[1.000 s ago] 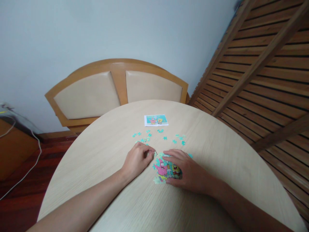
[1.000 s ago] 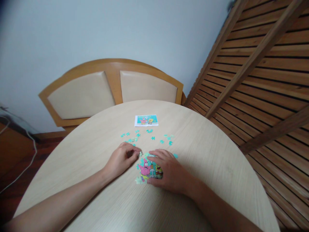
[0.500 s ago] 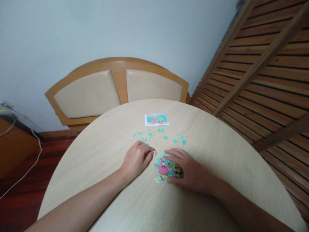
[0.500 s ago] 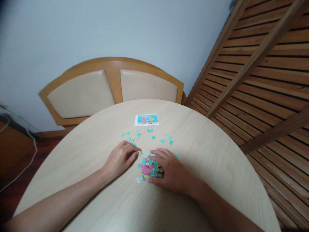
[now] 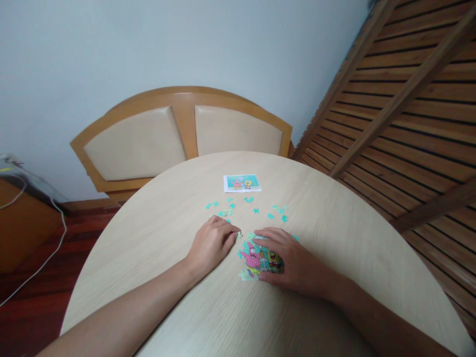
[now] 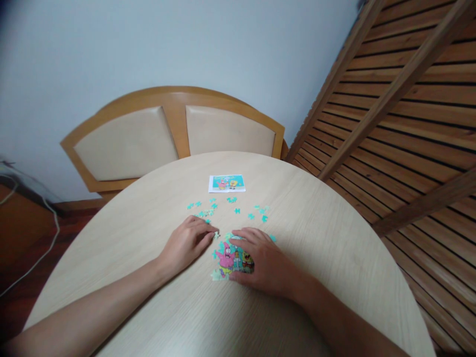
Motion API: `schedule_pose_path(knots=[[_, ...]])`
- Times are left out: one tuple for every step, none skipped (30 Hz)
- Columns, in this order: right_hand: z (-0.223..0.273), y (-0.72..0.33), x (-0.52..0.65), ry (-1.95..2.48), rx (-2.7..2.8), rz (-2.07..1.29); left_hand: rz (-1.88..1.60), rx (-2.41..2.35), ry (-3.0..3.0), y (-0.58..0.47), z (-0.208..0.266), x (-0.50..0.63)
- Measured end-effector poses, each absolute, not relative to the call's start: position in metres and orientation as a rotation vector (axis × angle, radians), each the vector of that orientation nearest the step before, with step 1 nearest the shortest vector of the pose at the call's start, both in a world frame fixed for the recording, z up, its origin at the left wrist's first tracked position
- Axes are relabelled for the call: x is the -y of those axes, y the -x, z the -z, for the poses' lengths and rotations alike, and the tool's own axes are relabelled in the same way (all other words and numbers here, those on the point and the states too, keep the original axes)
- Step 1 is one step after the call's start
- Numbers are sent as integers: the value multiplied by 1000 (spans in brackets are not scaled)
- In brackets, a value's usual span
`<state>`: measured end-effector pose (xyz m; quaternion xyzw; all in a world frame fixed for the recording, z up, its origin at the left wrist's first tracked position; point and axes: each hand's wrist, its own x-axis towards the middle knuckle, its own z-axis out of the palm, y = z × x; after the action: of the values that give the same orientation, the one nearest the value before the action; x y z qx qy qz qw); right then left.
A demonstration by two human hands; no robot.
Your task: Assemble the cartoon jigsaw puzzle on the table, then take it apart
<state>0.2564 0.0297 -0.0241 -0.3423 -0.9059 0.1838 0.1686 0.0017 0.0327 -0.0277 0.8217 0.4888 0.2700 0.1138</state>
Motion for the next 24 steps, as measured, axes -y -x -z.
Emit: schedule_pose_path(knots=[[24, -257, -30, 974, 2578, -519, -793, -1430, -2411, -2, 28, -33], [25, -257, -29, 975, 2580, -515, -795, -1426, -2413, -2, 28, -33], [25, -257, -29, 978, 2583, -513, -797, -1422, -2415, -2, 28, -33], [25, -257, -29, 983, 2586, -514, -801, -1420, -2416, -1, 28, -33], [26, -258, -30, 987, 2586, -516, -806, -1420, -2417, -1, 29, -33], [26, -258, -30, 986, 2584, -520, -809, -1418, -2418, -1, 29, -33], [27, -258, -30, 981, 2579, -524, -810, -1415, -2418, -1, 29, -34], [27, -259, -31, 975, 2575, -530, -807, -1413, -2419, -1, 29, -34], [28, -259, -31, 969, 2572, -534, -802, -1410, -2420, -1, 29, -34], [28, -259, -32, 965, 2570, -537, -794, -1409, -2420, -1, 29, -34], [28, -260, -32, 963, 2570, -540, -786, -1407, -2420, -2, 28, -34], [28, -260, -32, 961, 2573, -541, -781, -1408, -2415, -2, 28, -33], [28, -260, -32, 960, 2575, -542, -780, -1412, -2403, -3, 28, -33], [28, -260, -32, 957, 2578, -542, -783, -1417, -2381, -3, 27, -33], [28, -260, -32, 952, 2578, -542, -788, -1424, -2352, -4, 27, -32], [27, -260, -32, 949, 2576, -542, -796, -1430, -2319, -4, 27, -31], [27, -261, -31, 947, 2574, -541, -801, -1433, -2287, -3, 27, -31], [28, -261, -31, 946, 2569, -541, -802, -1435, -2259, -2, 27, -30], [28, -261, -31, 946, 2565, -541, -800, -1435, -2237, -1, 27, -28], [28, -260, -31, 947, 2563, -540, -796, -1433, -2218, 0, 27, -27], [28, -260, -31, 949, 2561, -541, -793, -1432, -2199, 1, 26, -26], [27, -260, -31, 951, 2561, -543, -789, -1428, -2180, 2, 25, -25], [27, -260, -31, 951, 2560, -543, -786, -1422, -2163, 2, 25, -24], [26, -260, -31, 952, 2561, -543, -783, -1410, -2150, 2, 24, -23]])
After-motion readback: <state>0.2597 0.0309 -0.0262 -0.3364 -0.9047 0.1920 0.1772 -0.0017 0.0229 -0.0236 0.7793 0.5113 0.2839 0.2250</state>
